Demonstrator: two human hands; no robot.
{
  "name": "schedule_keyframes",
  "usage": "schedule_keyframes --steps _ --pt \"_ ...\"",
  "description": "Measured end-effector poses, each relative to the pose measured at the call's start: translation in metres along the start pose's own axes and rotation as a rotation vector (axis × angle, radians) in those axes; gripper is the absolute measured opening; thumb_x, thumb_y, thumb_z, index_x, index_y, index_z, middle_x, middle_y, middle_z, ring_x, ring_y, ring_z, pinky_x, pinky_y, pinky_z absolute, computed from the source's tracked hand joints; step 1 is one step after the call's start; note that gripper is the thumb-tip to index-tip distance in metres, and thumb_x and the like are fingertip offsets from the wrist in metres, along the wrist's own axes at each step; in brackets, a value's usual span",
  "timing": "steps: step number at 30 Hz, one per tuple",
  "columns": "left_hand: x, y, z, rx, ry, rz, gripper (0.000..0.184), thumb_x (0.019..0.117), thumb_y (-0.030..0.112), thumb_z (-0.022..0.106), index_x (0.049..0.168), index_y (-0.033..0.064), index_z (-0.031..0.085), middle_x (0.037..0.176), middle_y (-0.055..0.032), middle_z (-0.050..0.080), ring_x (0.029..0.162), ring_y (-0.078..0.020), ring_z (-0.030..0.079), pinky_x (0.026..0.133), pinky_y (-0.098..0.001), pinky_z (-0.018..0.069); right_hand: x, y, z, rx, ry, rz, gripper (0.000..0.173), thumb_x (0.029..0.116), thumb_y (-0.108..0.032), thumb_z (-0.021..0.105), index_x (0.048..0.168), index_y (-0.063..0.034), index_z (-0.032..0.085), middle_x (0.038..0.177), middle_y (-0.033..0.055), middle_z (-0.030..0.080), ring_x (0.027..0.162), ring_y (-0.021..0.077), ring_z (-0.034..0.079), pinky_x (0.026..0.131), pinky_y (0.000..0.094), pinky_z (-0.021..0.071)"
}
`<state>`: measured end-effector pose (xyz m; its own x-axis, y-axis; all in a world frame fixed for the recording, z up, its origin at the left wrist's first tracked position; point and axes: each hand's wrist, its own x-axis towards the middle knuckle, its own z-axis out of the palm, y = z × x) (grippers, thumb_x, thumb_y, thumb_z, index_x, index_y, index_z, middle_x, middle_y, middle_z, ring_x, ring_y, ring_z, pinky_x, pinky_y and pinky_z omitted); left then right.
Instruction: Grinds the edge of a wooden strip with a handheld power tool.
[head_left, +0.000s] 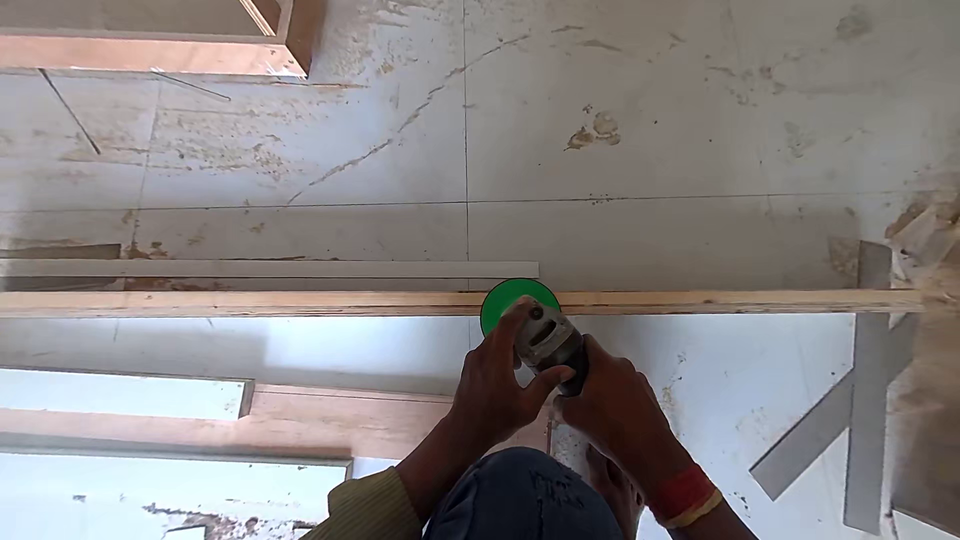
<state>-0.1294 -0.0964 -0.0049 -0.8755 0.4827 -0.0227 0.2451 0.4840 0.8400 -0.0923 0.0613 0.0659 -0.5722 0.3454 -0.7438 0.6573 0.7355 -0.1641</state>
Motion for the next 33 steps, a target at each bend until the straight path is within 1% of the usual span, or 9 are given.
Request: schedule_keyframes --steps 3,8,11,20,25,28,30,31,33 --pt "0.004 0.004 0.006 -0.007 -0.01 -0.005 0.085 0.0874 0.062 0.07 0.152 0.0114 0.047 0.111 -0.0049 0.07 0.072 -0.0086 0.063 0.063 -0.0288 0.0557 0.001 0.009 -0.002 0.016 0.018 -0.007 0.049 0.0758 -0.03 0.08 0.119 -0.0169 0.061 0.086 0.0057 0.069 0.083 0.0255 0.07 0.069 0.0472 0.054" --pt "0.01 0.01 0.018 -0.003 0.006 0.038 0.084 0.0878 0.059 0.071 0.15 0.0075 0.048 0.108 -0.0079 0.071 0.068 -0.0116 0.062 0.06 -0.0309 0.055 0.005 0.019 -0.008 0.032 0.033 0.008 0.052 0.0754 -0.029 0.082 0.121 -0.0165 0.062 0.088 0.0065 0.07 0.084 0.0267 0.07 0.07 0.049 0.0546" --pt "0.012 0.016 0.023 -0.005 -0.019 0.022 0.085 0.0878 0.059 0.071 0.152 0.0098 0.046 0.117 -0.0077 0.071 0.084 -0.0136 0.07 0.07 -0.0348 0.0605 0.006 0.028 -0.008 0.037 0.056 0.005 0.051 0.075 -0.03 0.082 0.12 -0.0165 0.063 0.086 0.0063 0.07 0.082 0.0267 0.07 0.068 0.0491 0.0546" --pt "0.024 0.037 0.053 -0.043 -0.085 0.042 0.085 0.0869 0.057 0.074 0.152 0.0095 0.046 0.114 -0.0082 0.07 0.078 -0.0139 0.068 0.067 -0.0339 0.0592 0.008 0.068 -0.014 0.069 0.148 0.02 0.048 0.0717 -0.03 0.084 0.114 -0.0177 0.064 0.08 0.003 0.068 0.076 0.0237 0.069 0.063 0.0476 0.0528" --pt "0.032 0.057 0.078 -0.05 -0.131 0.06 0.084 0.0878 0.054 0.074 0.151 0.0057 0.046 0.113 -0.0119 0.07 0.083 -0.0208 0.07 0.07 -0.0411 0.0605 0.009 0.1 -0.019 0.091 0.21 0.033 0.048 0.071 -0.03 0.085 0.112 -0.017 0.065 0.079 0.0046 0.067 0.075 0.025 0.068 0.062 0.0495 0.0526" --pt "0.043 0.077 0.087 -0.117 -0.269 0.017 0.082 0.0909 0.049 0.075 0.154 0.007 0.043 0.122 -0.0157 0.068 0.095 -0.0275 0.072 0.079 -0.048 0.061 0.01 0.127 -0.02 0.154 0.276 0.012 0.051 0.0689 -0.028 0.087 0.113 -0.0151 0.066 0.078 0.0062 0.068 0.072 0.0274 0.069 0.061 0.0536 0.0532" --pt "0.05 0.08 0.088 -0.135 -0.322 0.044 0.078 0.0941 0.05 0.07 0.155 0.0105 0.043 0.124 -0.0142 0.067 0.101 -0.0272 0.07 0.085 -0.0482 0.0594 0.007 0.143 -0.02 0.192 0.361 0.01 0.049 0.0661 -0.027 0.085 0.11 -0.0142 0.067 0.073 0.0049 0.066 0.068 0.0266 0.067 0.057 0.0531 0.0511" --pt "0.049 0.077 0.085 -0.092 -0.287 0.077 0.076 0.0938 0.052 0.07 0.153 0.0109 0.045 0.123 -0.0128 0.066 0.106 -0.0268 0.067 0.09 -0.048 0.0573 0.005 0.149 -0.019 0.217 0.4 0.019 0.048 0.0652 -0.028 0.085 0.108 -0.0144 0.067 0.072 0.0043 0.065 0.067 0.026 0.066 0.056 0.0526 0.0505" --pt "0.038 0.058 0.071 0.135 -0.178 0.067 0.08 0.092 0.055 0.07 0.155 0.0134 0.044 0.14 -0.0102 0.061 0.129 -0.0275 0.057 0.109 -0.0505 0.0455 -0.003 0.159 -0.017 0.271 0.447 0.05 0.05 0.0635 -0.031 0.083 0.108 -0.0146 0.067 0.074 0.0031 0.066 0.068 0.0237 0.066 0.057 0.0516 0.0513"
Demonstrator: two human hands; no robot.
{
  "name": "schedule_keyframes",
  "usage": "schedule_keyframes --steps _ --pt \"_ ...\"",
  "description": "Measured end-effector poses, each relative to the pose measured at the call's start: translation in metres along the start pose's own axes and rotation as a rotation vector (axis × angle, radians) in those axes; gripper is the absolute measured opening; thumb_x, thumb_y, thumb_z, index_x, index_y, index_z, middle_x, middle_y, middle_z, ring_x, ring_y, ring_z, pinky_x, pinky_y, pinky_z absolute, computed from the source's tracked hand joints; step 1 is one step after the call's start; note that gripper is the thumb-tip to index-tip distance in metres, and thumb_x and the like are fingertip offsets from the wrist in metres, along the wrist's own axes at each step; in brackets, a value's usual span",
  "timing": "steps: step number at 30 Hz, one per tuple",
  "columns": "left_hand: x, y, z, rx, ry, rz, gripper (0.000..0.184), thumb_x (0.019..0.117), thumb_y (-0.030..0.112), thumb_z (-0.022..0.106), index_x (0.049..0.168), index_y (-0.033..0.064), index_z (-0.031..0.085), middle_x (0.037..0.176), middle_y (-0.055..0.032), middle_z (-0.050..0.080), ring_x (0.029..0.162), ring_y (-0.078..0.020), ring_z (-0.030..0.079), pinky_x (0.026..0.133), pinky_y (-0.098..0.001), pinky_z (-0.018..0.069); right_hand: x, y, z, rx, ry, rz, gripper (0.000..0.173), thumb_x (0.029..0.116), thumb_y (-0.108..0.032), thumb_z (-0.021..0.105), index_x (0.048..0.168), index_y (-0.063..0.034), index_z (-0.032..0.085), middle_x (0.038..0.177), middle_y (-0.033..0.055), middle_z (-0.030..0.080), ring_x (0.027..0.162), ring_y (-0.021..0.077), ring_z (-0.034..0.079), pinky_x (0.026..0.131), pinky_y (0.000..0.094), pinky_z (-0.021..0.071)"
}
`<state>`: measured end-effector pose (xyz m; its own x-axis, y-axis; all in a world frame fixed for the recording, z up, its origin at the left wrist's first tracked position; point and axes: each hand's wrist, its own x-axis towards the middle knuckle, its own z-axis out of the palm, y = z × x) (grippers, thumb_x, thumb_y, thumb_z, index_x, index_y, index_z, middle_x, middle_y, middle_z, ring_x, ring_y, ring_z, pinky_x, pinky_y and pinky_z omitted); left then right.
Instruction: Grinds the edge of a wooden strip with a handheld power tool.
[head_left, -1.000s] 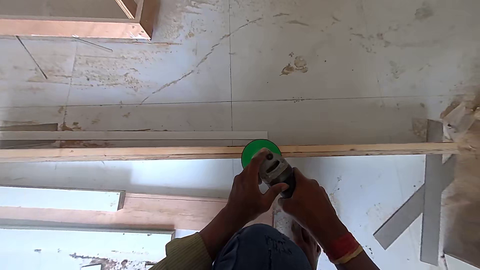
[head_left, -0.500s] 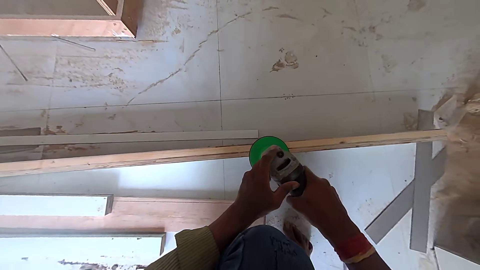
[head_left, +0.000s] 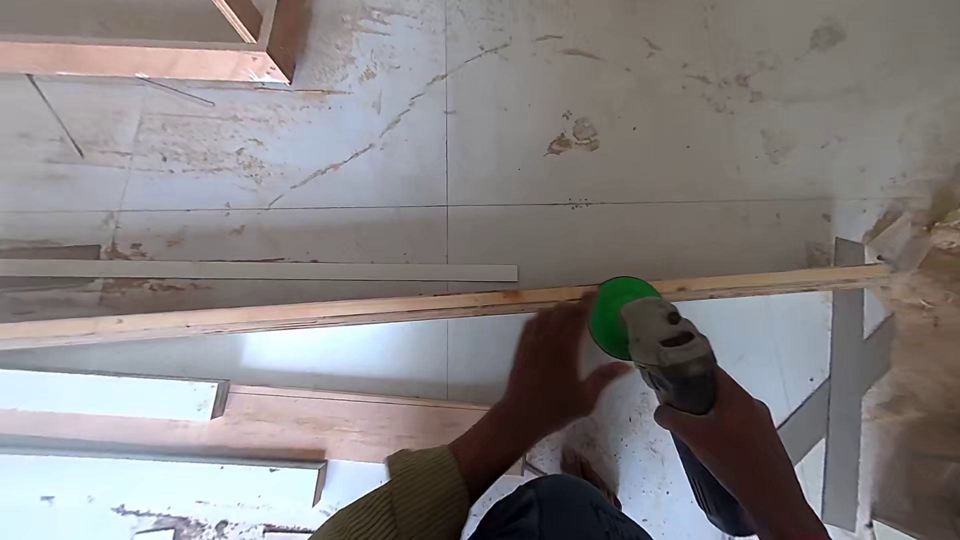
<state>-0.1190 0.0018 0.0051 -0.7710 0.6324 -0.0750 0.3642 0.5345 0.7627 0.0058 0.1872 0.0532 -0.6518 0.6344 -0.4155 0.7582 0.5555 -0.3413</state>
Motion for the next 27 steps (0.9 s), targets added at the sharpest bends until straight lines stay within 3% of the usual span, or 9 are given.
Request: schedule_keyframes --steps 3,6,10,12,14,15,18,23,27 --pt "-0.026 -0.056 -0.012 0.399 0.003 -0.166 0.103 0.0846 0.053 0.077 0.162 0.0062 0.028 0.168 -0.0153 0.026 0.156 -0.0348 0.023 0.124 -0.064 0.0154 -0.007 0.001 -0.003 0.041 0.033 0.054 0.052 0.0639 -0.029 0.085 0.109 -0.0118 0.067 0.078 0.0058 0.066 0.071 0.0257 0.066 0.06 0.0529 0.0507" --pt "-0.039 -0.092 -0.013 0.623 -0.076 -0.209 0.115 0.0827 0.046 0.081 0.164 0.0014 0.012 0.173 -0.0155 0.002 0.16 -0.0293 0.004 0.126 -0.0549 0.0095 -0.01 -0.006 -0.001 0.061 0.036 0.068 0.053 0.0633 -0.03 0.085 0.11 -0.0111 0.066 0.08 0.0063 0.067 0.074 0.0252 0.066 0.061 0.0524 0.0508" --pt "-0.049 -0.102 -0.021 0.654 -0.079 -0.106 0.102 0.0869 0.036 0.078 0.164 0.0024 0.02 0.172 -0.0144 0.012 0.159 -0.027 0.011 0.127 -0.0483 0.0142 -0.017 -0.025 0.01 0.065 0.01 0.045 0.051 0.0626 -0.03 0.085 0.107 -0.0135 0.067 0.078 0.0044 0.066 0.072 0.0236 0.067 0.059 0.0506 0.0512" --pt "-0.053 -0.103 -0.037 0.594 -0.067 -0.063 0.074 0.0947 0.034 0.068 0.157 0.0058 0.04 0.169 -0.0105 0.028 0.156 -0.0271 0.025 0.126 -0.0491 0.0195 -0.02 -0.038 0.017 0.053 -0.008 0.017 0.051 0.0623 -0.032 0.084 0.107 -0.0143 0.067 0.076 0.0033 0.067 0.07 0.0235 0.067 0.058 0.0503 0.0518" --pt "-0.066 -0.108 -0.053 0.441 0.087 -0.015 0.04 0.0989 0.032 0.061 0.134 0.0122 0.067 0.144 -0.0047 0.062 0.136 -0.0248 0.055 0.117 -0.0473 0.039 -0.025 -0.054 0.027 0.029 -0.022 -0.043 0.051 0.063 -0.033 0.082 0.108 -0.014 0.067 0.075 0.0036 0.067 0.069 0.0244 0.067 0.057 0.0515 0.0518" --pt "-0.075 -0.11 -0.061 0.357 0.191 0.003 0.034 0.0989 0.032 0.06 0.125 0.0143 0.072 0.121 -0.002 0.073 0.114 -0.0211 0.068 0.101 -0.0432 0.053 -0.027 -0.063 0.034 0.009 -0.029 -0.083 0.051 0.0628 -0.034 0.081 0.108 -0.0142 0.067 0.074 0.0032 0.067 0.068 0.0241 0.067 0.057 0.0515 0.0518" --pt "-0.103 -0.099 -0.081 0.027 0.293 -0.092 0.047 0.0989 0.04 0.064 0.137 0.0129 0.064 0.087 0.0003 0.07 0.066 -0.0117 0.063 0.059 -0.0308 0.0552 -0.033 -0.101 0.055 -0.056 -0.095 -0.218 0.05 0.0658 -0.034 0.081 0.11 -0.0136 0.069 0.075 0.0047 0.068 0.069 0.0267 0.068 0.058 0.0538 0.0528" --pt "-0.12 -0.086 -0.102 -0.245 0.256 -0.334 0.088 0.0959 0.061 0.06 0.164 0.0157 0.027 0.101 -0.0022 0.066 0.065 -0.0071 0.056 0.059 -0.0257 0.0524 -0.042 -0.187 0.088 -0.166 -0.325 -0.362 0.049 0.075 -0.032 0.08 0.119 -0.0145 0.067 0.079 0.0078 0.069 0.076 0.0301 0.07 0.064 0.0536 0.0544" --pt "-0.122 -0.104 -0.123 -0.175 0.357 -0.466 0.101 0.0902 0.066 0.065 0.165 0.0149 0.02 0.113 -0.0087 0.066 0.068 -0.0122 0.059 0.063 -0.0337 0.0555 -0.051 -0.236 0.111 -0.253 -0.454 -0.443 0.046 0.0782 -0.033 0.078 0.118 -0.0139 0.064 0.085 0.008 0.07 0.082 0.029 0.071 0.068 0.051 0.0553"
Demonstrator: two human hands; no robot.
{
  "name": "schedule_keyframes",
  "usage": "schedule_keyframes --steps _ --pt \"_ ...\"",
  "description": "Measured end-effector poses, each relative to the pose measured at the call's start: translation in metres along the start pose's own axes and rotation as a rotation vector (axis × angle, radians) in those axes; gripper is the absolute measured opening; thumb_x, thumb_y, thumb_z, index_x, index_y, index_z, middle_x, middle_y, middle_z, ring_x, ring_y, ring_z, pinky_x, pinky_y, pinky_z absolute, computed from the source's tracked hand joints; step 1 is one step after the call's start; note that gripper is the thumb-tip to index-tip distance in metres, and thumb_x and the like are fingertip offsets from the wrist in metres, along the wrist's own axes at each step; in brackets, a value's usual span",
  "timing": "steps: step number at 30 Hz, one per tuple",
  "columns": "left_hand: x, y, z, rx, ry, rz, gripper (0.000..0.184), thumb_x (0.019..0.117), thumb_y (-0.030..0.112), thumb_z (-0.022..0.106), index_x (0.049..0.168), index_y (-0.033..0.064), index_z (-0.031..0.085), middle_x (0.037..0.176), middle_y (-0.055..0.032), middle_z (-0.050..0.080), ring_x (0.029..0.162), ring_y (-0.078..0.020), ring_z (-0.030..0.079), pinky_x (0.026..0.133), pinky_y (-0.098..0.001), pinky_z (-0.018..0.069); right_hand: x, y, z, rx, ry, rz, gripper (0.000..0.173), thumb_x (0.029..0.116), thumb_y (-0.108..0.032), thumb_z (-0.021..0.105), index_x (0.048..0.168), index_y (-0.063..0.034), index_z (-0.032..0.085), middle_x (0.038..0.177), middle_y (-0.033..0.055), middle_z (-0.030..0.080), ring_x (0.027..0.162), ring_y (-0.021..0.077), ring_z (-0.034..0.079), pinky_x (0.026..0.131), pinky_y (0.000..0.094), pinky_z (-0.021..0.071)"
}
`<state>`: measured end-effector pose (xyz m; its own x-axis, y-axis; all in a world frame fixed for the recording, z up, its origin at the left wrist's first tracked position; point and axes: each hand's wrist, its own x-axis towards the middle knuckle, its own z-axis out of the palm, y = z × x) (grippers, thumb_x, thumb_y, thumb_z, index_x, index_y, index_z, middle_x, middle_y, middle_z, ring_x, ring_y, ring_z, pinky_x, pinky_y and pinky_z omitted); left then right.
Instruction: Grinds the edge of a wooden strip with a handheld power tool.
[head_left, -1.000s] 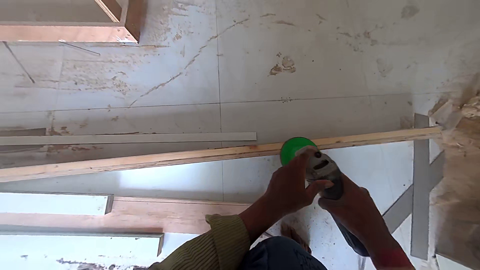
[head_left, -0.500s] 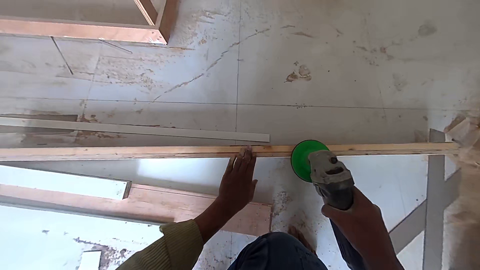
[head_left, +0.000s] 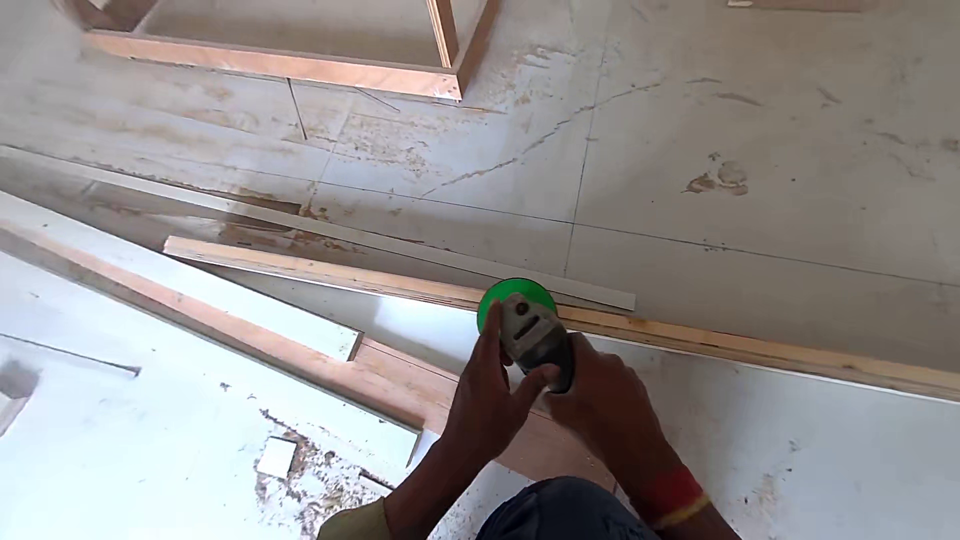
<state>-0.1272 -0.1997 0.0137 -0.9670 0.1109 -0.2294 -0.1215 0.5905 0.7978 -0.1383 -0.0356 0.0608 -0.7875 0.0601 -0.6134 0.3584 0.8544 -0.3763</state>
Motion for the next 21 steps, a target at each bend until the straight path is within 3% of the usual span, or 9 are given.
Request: schedule_keyframes --steps 2,5,8,10,13,16,21 --pt "0.003 -0.008 -0.014 0.043 0.041 -0.026 0.105 0.0897 0.066 0.065 0.165 0.0113 0.017 0.114 -0.0102 0.067 0.073 -0.0142 0.062 0.068 -0.0362 0.0567 0.006 -0.019 0.003 -0.044 -0.051 -0.02 0.047 0.08 -0.033 0.078 0.121 -0.0148 0.063 0.09 0.0077 0.071 0.087 0.0282 0.071 0.072 0.0491 0.0558" --pt "0.007 -0.019 -0.035 0.092 0.085 -0.06 0.106 0.0883 0.068 0.066 0.164 0.0103 0.02 0.102 -0.0082 0.068 0.075 -0.0154 0.064 0.071 -0.0374 0.0575 0.012 -0.043 0.01 -0.078 -0.096 -0.055 0.05 0.0819 -0.033 0.076 0.126 -0.0138 0.061 0.094 0.009 0.071 0.091 0.0285 0.071 0.075 0.0485 0.0559" --pt "0.012 -0.022 -0.054 0.124 0.099 -0.094 0.1 0.0906 0.064 0.065 0.163 0.0093 0.023 0.108 -0.0134 0.071 0.084 -0.0226 0.069 0.077 -0.0464 0.0591 0.016 -0.062 0.015 -0.074 -0.108 -0.094 0.049 0.0818 -0.031 0.077 0.124 -0.0115 0.06 0.092 0.0104 0.071 0.089 0.0303 0.072 0.073 0.0502 0.0565" --pt "0.017 -0.024 -0.064 0.127 0.095 -0.115 0.097 0.0915 0.063 0.065 0.163 0.0105 0.025 0.11 -0.014 0.07 0.086 -0.0232 0.069 0.078 -0.0471 0.0584 0.019 -0.072 0.017 -0.084 -0.092 -0.109 0.047 0.0809 -0.03 0.078 0.121 -0.0117 0.06 0.09 0.0097 0.07 0.086 0.0296 0.072 0.071 0.0488 0.0565" --pt "0.022 -0.027 -0.064 0.109 0.062 -0.124 0.093 0.092 0.059 0.067 0.162 0.012 0.027 0.115 -0.014 0.07 0.093 -0.0239 0.071 0.083 -0.0477 0.0589 0.022 -0.076 0.018 -0.097 -0.116 -0.073 0.049 0.0805 -0.028 0.078 0.122 -0.0119 0.059 0.093 0.0103 0.071 0.088 0.0298 0.072 0.072 0.0486 0.0568" --pt "0.019 -0.027 -0.056 0.131 0.039 -0.128 0.095 0.0904 0.061 0.067 0.161 0.0117 0.028 0.109 -0.0128 0.07 0.088 -0.0231 0.07 0.078 -0.0463 0.0583 0.022 -0.072 0.016 -0.129 -0.18 -0.014 0.053 0.0811 -0.027 0.077 0.128 -0.0129 0.057 0.098 0.0104 0.071 0.093 0.0298 0.072 0.074 0.049 0.0567" --pt "0.016 -0.018 -0.046 0.146 -0.012 -0.114 0.096 0.0898 0.063 0.067 0.162 0.0115 0.027 0.111 -0.0127 0.07 0.09 -0.0228 0.07 0.081 -0.0462 0.0589 0.016 -0.06 0.014 -0.137 -0.191 0.061 0.053 0.0804 -0.03 0.078 0.127 -0.015 0.057 0.1 0.0091 0.071 0.095 0.0286 0.071 0.075 0.0479 0.0562"
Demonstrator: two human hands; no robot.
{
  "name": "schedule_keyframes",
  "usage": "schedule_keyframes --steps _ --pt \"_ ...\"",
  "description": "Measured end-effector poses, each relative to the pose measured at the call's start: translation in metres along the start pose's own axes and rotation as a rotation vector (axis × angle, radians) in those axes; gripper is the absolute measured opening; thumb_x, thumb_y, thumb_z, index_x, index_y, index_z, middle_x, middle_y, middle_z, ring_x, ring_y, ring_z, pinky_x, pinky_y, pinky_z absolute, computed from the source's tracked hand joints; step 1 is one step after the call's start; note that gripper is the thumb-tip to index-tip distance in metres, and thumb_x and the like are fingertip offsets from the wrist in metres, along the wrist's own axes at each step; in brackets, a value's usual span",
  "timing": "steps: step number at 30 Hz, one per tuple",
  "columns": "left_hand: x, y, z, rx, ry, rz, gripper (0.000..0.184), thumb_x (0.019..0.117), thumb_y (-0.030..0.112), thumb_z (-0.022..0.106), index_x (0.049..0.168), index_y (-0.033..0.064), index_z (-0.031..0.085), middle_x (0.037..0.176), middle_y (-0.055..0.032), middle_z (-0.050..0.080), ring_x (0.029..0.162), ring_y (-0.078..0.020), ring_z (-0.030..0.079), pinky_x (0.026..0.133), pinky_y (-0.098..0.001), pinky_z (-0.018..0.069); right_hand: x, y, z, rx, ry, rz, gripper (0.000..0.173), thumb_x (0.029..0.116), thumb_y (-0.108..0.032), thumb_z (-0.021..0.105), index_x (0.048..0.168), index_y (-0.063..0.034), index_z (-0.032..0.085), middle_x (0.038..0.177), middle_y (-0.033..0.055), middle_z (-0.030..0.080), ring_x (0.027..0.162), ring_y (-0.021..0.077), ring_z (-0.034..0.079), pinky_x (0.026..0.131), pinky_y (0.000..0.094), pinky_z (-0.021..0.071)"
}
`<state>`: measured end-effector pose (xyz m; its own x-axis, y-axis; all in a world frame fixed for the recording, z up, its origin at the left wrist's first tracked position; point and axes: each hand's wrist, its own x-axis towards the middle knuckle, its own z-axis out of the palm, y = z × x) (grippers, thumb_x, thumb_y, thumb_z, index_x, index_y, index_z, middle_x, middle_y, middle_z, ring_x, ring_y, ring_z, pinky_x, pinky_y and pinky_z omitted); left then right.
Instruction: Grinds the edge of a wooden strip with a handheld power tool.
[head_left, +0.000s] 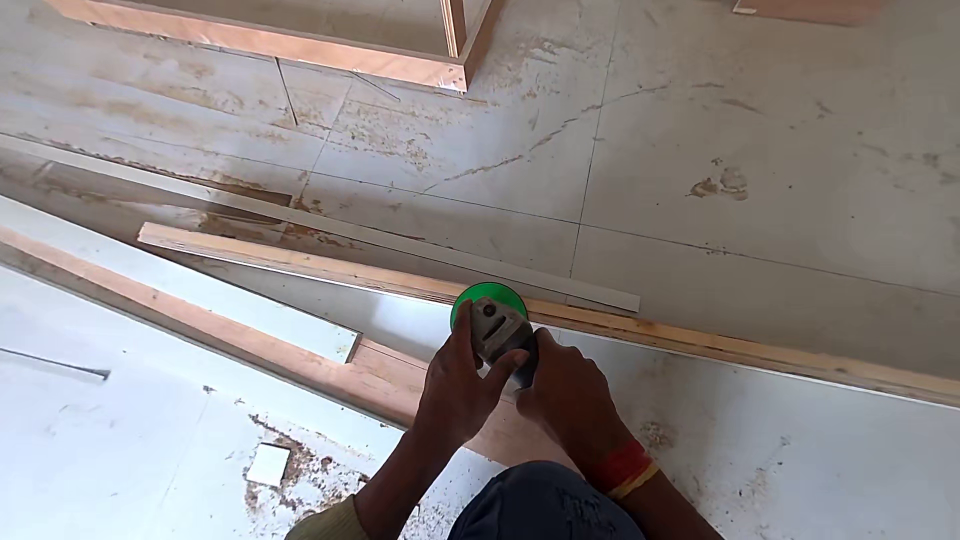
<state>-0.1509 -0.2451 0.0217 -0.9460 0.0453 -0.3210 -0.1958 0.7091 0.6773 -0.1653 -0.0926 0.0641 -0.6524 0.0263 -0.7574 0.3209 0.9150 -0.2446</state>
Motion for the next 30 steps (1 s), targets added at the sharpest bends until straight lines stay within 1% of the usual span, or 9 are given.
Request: schedule_keyframes --steps 3,6,10,14,17,20,23,26,30 --pt "-0.001 0.009 0.006 0.006 -0.021 0.017 0.098 0.0896 0.064 0.066 0.161 0.0096 0.027 0.115 -0.0143 0.07 0.097 -0.0257 0.07 0.085 -0.0478 0.0579 -0.002 0.01 0.0 0.01 0.003 0.035 0.053 0.0805 -0.031 0.077 0.128 -0.0161 0.058 0.098 0.0082 0.071 0.094 0.0279 0.071 0.075 0.048 0.0562" --pt "-0.003 0.015 0.016 0.026 -0.008 0.064 0.099 0.0896 0.067 0.063 0.161 0.007 0.029 0.113 -0.0147 0.07 0.093 -0.0258 0.07 0.082 -0.0473 0.0583 -0.004 0.021 -0.002 0.033 0.001 0.069 0.053 0.0798 -0.029 0.077 0.127 -0.0166 0.058 0.097 0.0086 0.071 0.093 0.0282 0.071 0.074 0.048 0.056" --pt "-0.005 0.022 0.027 0.038 -0.004 0.105 0.099 0.0896 0.07 0.059 0.16 0.007 0.03 0.11 -0.013 0.071 0.091 -0.0252 0.071 0.079 -0.047 0.059 -0.007 0.034 -0.003 0.046 0.013 0.088 0.05 0.0797 -0.029 0.078 0.124 -0.0164 0.058 0.095 0.0076 0.07 0.092 0.0272 0.071 0.074 0.047 0.0556" --pt "-0.005 0.032 0.035 0.009 -0.054 0.095 0.097 0.0899 0.067 0.063 0.16 0.0082 0.029 0.108 -0.0122 0.07 0.087 -0.024 0.07 0.076 -0.0454 0.0589 -0.01 0.048 -0.002 0.069 0.047 0.106 0.049 0.0783 -0.029 0.079 0.122 -0.0164 0.06 0.093 0.0072 0.071 0.09 0.0268 0.071 0.072 0.0471 0.0555" --pt "-0.006 0.041 0.044 -0.019 -0.078 0.085 0.097 0.0894 0.065 0.066 0.16 0.0083 0.029 0.107 -0.0128 0.07 0.083 -0.024 0.069 0.073 -0.0454 0.0587 -0.012 0.06 -0.006 0.1 0.034 0.131 0.05 0.0782 -0.029 0.08 0.122 -0.016 0.059 0.093 0.0083 0.07 0.089 0.028 0.071 0.072 0.0488 0.0559" --pt "-0.007 0.051 0.054 -0.022 -0.095 0.079 0.099 0.089 0.064 0.066 0.161 0.0085 0.028 0.106 -0.0132 0.07 0.08 -0.0237 0.068 0.071 -0.0444 0.058 -0.015 0.072 -0.009 0.108 0.035 0.156 0.049 0.0779 -0.029 0.08 0.121 -0.0159 0.059 0.091 0.0083 0.07 0.088 0.0282 0.071 0.072 0.0491 0.0553" --pt "-0.008 0.06 0.064 -0.014 -0.102 0.089 0.099 0.0891 0.064 0.066 0.161 0.0079 0.027 0.106 -0.0129 0.07 0.077 -0.0221 0.067 0.069 -0.0425 0.0574 -0.017 0.085 -0.011 0.103 0.052 0.168 0.049 0.0773 -0.03 0.08 0.119 -0.0169 0.059 0.089 0.0066 0.07 0.086 0.0267 0.071 0.07 0.0481 0.0553" --pt "-0.01 0.068 0.074 -0.014 -0.109 0.103 0.099 0.0893 0.064 0.066 0.161 0.0075 0.027 0.107 -0.0126 0.07 0.076 -0.0217 0.067 0.068 -0.0417 0.0574 -0.02 0.098 -0.014 0.116 0.058 0.181 0.049 0.0771 -0.029 0.08 0.12 -0.0168 0.06 0.088 0.0066 0.07 0.086 0.027 0.071 0.07 0.0482 0.0548" --pt "-0.01 0.081 0.085 -0.014 -0.151 0.094 0.1 0.089 0.064 0.067 0.162 0.0093 0.025 0.111 -0.0131 0.069 0.081 -0.0226 0.068 0.072 -0.0427 0.0581 -0.022 0.115 -0.015 0.136 0.087 0.196 0.05 0.0755 -0.028 0.082 0.119 -0.0171 0.06 0.087 0.0063 0.069 0.084 0.0264 0.07 0.068 0.0475 0.0543"
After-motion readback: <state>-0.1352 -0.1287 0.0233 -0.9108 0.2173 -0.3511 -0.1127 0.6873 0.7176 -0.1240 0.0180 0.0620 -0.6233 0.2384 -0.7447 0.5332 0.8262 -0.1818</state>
